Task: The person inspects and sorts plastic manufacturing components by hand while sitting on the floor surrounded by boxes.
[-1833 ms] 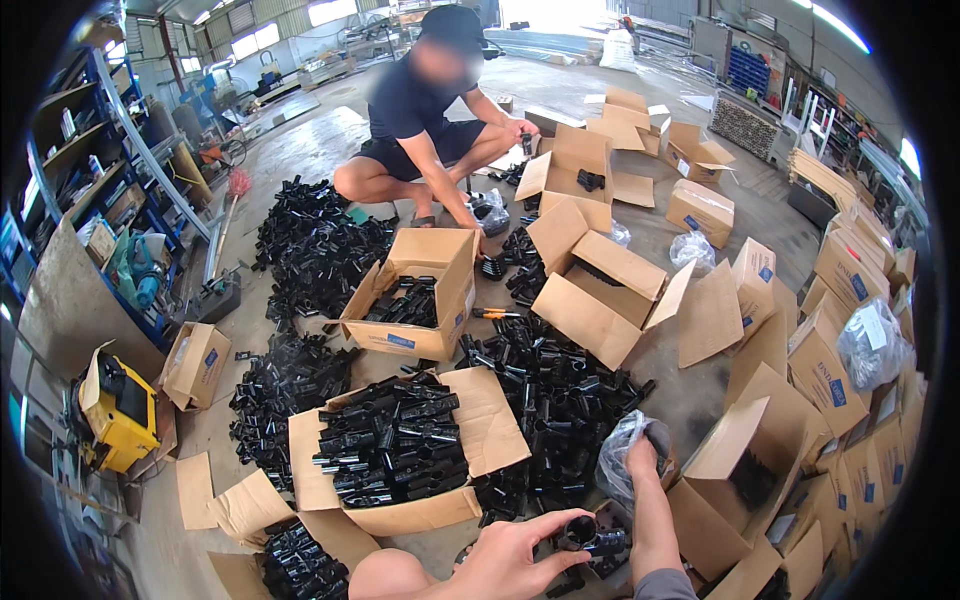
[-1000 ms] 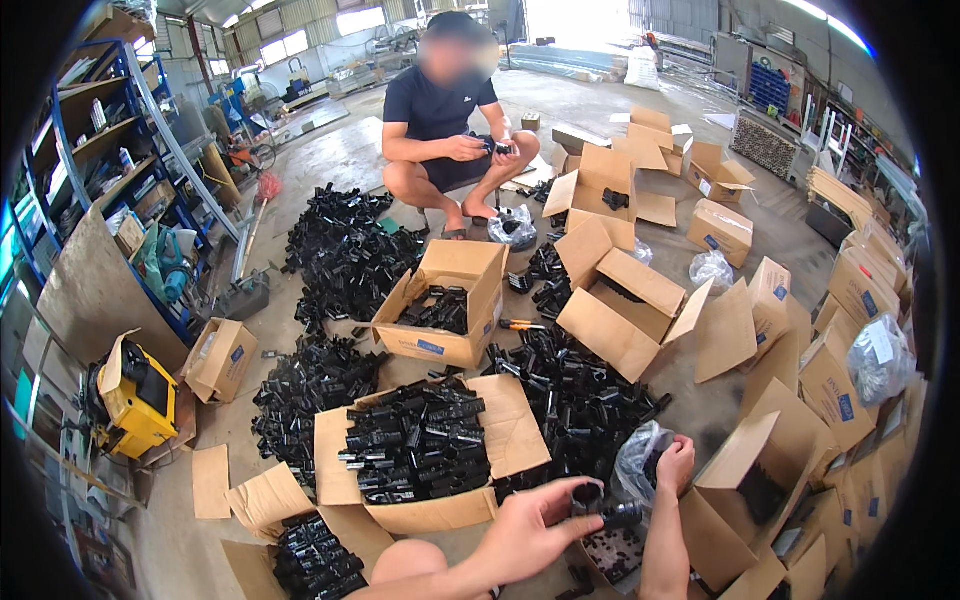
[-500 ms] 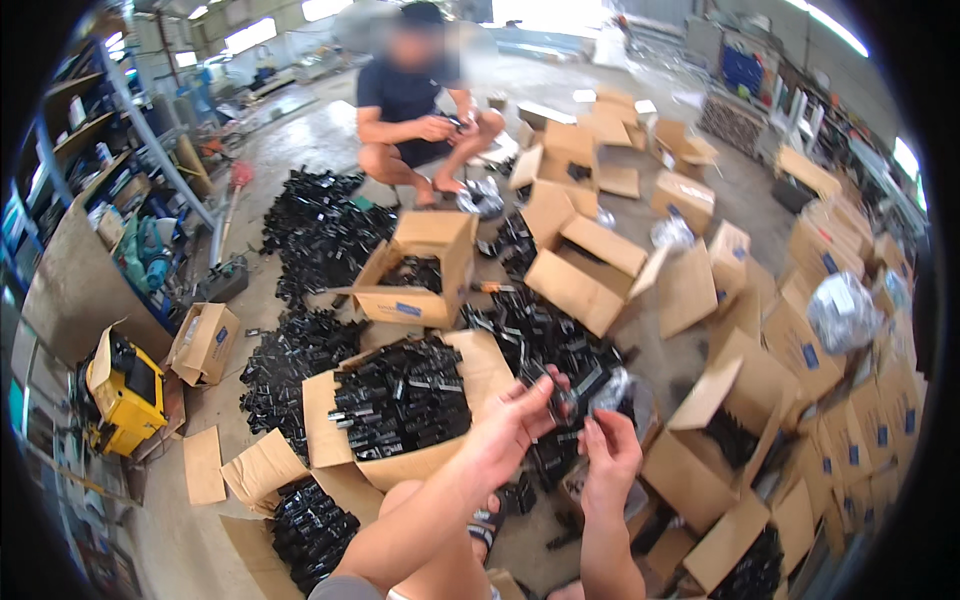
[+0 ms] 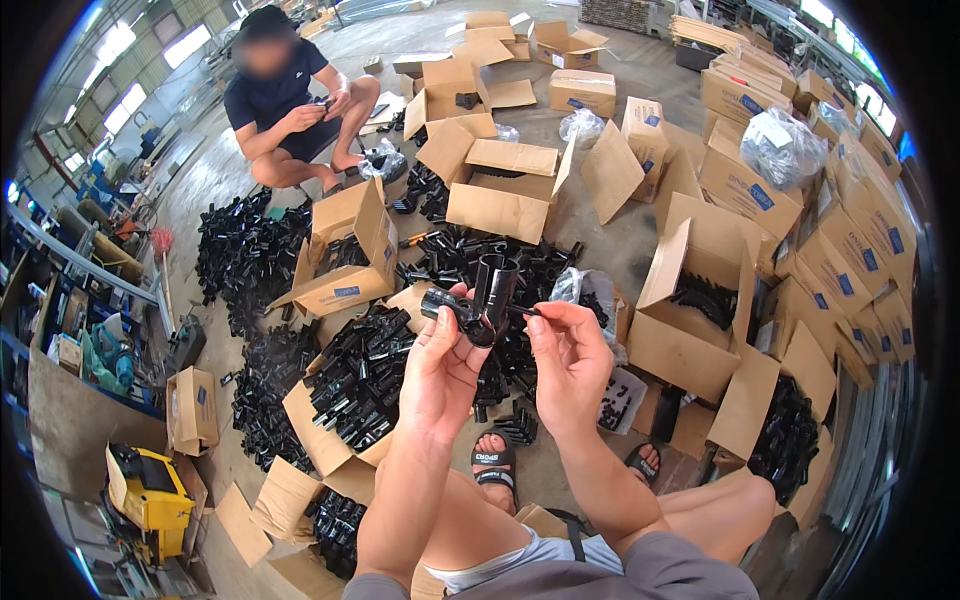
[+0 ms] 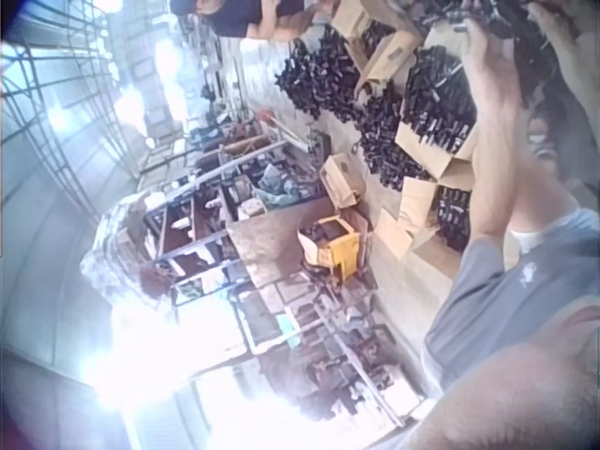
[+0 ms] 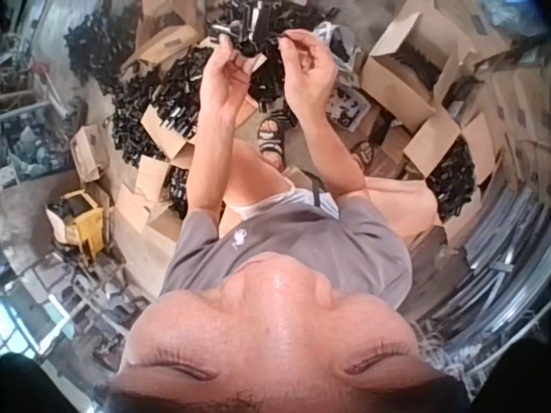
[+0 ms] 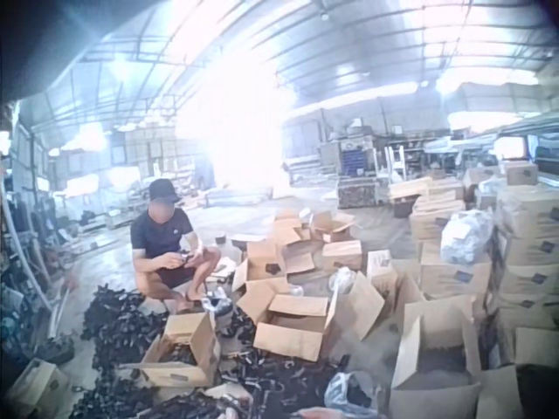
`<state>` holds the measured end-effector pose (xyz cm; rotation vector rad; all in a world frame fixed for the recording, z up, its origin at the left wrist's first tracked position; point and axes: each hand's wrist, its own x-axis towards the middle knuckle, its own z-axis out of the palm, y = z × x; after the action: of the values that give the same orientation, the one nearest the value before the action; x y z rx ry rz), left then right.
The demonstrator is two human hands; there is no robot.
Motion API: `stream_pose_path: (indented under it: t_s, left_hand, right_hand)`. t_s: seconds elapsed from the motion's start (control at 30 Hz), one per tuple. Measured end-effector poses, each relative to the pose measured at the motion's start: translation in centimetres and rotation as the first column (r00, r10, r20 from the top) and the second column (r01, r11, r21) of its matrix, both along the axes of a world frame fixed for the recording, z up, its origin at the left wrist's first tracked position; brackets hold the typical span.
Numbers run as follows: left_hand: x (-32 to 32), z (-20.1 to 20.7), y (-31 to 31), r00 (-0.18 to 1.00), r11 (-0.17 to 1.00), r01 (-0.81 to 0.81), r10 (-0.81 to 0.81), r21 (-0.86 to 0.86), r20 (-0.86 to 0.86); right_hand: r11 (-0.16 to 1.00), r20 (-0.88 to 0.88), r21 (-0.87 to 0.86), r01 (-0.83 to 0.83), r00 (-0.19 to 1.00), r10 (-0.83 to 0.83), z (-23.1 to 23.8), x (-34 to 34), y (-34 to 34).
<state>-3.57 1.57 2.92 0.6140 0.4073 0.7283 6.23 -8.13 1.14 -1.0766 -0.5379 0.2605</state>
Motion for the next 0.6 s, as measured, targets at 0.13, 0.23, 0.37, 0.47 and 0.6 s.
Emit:
stream_pose_path:
  t_s: [0.13,0.23,0.37,0.47,0.6]
  left_hand:
    - [-0.3,0.0,-0.8,1.000,0.995,-0.009,0.008,0.100,0.015]
    - [0.1,0.0,-1.7,0.996,0.980,-0.090,0.089,0.177,0.010]
    - [0.0,0.3,-2.2,0.993,0.931,-0.089,0.111,0.354,-0.044]
    - [0.2,0.3,-2.6,0.988,0.876,-0.108,0.149,0.470,-0.050]
    - [0.6,0.7,-3.1,0.977,0.768,-0.092,0.191,0.634,-0.089]
  right_hand:
    - [0.996,-0.032,0.072,-0.046,0.998,0.048,-0.3,-0.6,0.7]
    - [0.997,-0.099,0.059,-0.054,0.993,0.060,-0.1,-1.0,0.1]
    - [0.964,-0.330,0.216,-0.157,0.917,0.223,-1.3,-0.1,-0.5]
    - [0.937,-0.349,0.288,-0.198,0.890,0.295,-2.4,0.4,-1.0]
    - [0.942,-0.407,0.252,-0.223,0.859,0.312,-2.3,0.4,-2.3]
